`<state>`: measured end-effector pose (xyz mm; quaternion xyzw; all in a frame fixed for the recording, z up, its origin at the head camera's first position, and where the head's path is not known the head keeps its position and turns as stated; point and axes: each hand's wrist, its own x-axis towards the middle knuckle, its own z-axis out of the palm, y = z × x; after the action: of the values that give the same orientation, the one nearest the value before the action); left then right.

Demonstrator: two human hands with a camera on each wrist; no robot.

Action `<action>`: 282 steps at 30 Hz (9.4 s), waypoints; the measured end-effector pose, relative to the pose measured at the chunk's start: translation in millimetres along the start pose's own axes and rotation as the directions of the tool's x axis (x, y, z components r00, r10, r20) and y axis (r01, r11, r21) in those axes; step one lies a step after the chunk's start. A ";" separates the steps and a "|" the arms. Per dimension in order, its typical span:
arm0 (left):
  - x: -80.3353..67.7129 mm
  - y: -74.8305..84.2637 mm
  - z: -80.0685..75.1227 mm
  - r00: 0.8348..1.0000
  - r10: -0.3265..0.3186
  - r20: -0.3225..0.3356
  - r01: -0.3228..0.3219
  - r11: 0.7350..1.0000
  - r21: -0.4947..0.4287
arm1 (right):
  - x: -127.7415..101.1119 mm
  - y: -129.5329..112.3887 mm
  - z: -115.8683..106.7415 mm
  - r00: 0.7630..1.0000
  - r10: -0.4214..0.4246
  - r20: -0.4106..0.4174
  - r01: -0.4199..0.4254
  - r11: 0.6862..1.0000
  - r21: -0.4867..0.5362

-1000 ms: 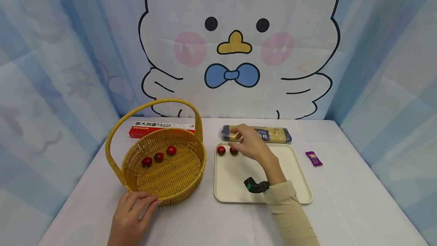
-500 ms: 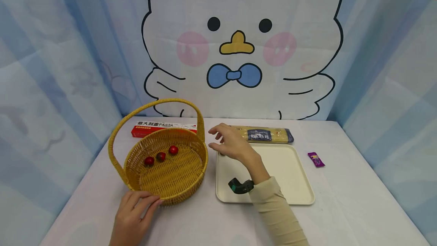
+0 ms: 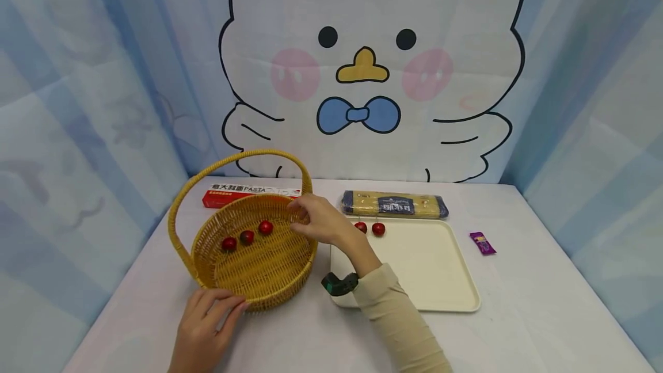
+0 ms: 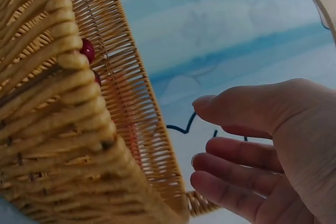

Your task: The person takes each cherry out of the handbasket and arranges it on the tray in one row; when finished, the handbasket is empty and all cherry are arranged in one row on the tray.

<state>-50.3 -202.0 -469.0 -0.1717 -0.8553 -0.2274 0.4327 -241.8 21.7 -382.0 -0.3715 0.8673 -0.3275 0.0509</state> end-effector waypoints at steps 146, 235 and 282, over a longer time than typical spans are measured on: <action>0.5 1.0 1.0 1.000 -0.021 -0.021 0.020 1.000 -0.008 | -104.1 111.7 -53.3 0.924 0.334 -0.189 -0.332 0.942 0.043; -2.3 -1.2 3.4 0.999 -0.008 -0.031 0.007 0.999 -0.034 | -83.3 61.1 -66.4 0.930 0.259 -0.262 -0.280 0.959 -0.048; -0.7 1.3 0.8 0.999 -0.031 0.008 0.031 0.999 -0.020 | 50.4 -28.7 20.4 0.998 -0.042 0.057 0.049 0.990 -0.133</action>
<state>-49.8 -200.6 -469.7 -0.1636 -0.8573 -0.2418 0.4241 -253.7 -37.9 -372.7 -0.4024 0.8771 -0.2590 0.0418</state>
